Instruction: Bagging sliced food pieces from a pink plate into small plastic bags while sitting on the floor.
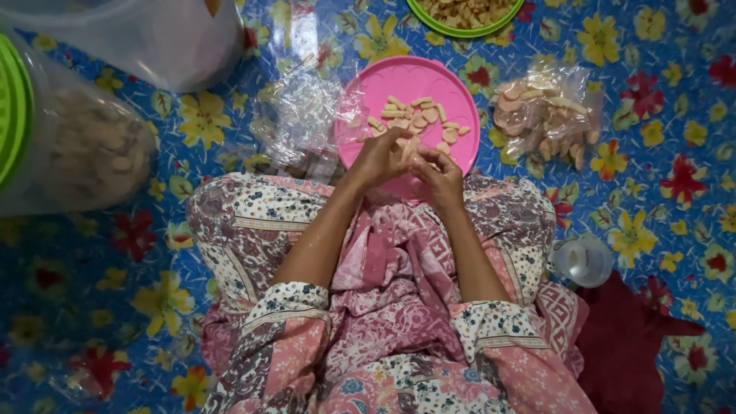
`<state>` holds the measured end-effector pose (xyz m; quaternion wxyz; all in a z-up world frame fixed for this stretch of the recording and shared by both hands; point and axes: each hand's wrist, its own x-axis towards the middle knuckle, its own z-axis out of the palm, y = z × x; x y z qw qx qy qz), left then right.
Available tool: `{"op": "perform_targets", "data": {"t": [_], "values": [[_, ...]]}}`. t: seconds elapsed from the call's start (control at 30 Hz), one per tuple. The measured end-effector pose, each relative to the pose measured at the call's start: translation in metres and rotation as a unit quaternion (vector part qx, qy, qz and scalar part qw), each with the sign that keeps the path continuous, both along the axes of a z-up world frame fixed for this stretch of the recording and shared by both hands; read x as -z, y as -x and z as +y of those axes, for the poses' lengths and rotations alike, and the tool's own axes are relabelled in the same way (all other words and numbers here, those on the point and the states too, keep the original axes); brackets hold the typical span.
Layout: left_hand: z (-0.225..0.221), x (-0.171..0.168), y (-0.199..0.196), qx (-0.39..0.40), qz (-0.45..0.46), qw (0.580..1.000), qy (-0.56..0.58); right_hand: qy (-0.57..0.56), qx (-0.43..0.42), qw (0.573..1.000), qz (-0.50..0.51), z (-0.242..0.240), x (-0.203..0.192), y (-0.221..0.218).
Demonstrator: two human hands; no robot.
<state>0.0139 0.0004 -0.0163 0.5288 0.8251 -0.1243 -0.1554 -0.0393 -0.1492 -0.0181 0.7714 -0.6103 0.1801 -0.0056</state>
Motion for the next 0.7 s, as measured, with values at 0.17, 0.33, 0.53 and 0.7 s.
{"op": "perform_targets", "data": {"t": [0.17,0.33,0.53,0.7], "values": [[-0.002,0.0,-0.001,0.01,-0.005,1.0,-0.001,0.013,0.007,1.0,0.021,-0.012,0.032,-0.008],[-0.003,-0.011,0.0,-0.017,-0.002,0.999,0.027,0.045,0.02,0.999,0.008,-0.004,0.004,-0.007],[-0.002,0.011,-0.008,-0.016,-0.014,0.999,0.034,0.15,0.016,0.987,-0.056,0.002,-0.007,-0.004],[0.0,0.027,-0.009,-0.032,-0.015,0.999,0.014,0.244,0.009,0.967,-0.075,0.005,-0.015,0.0]]}}
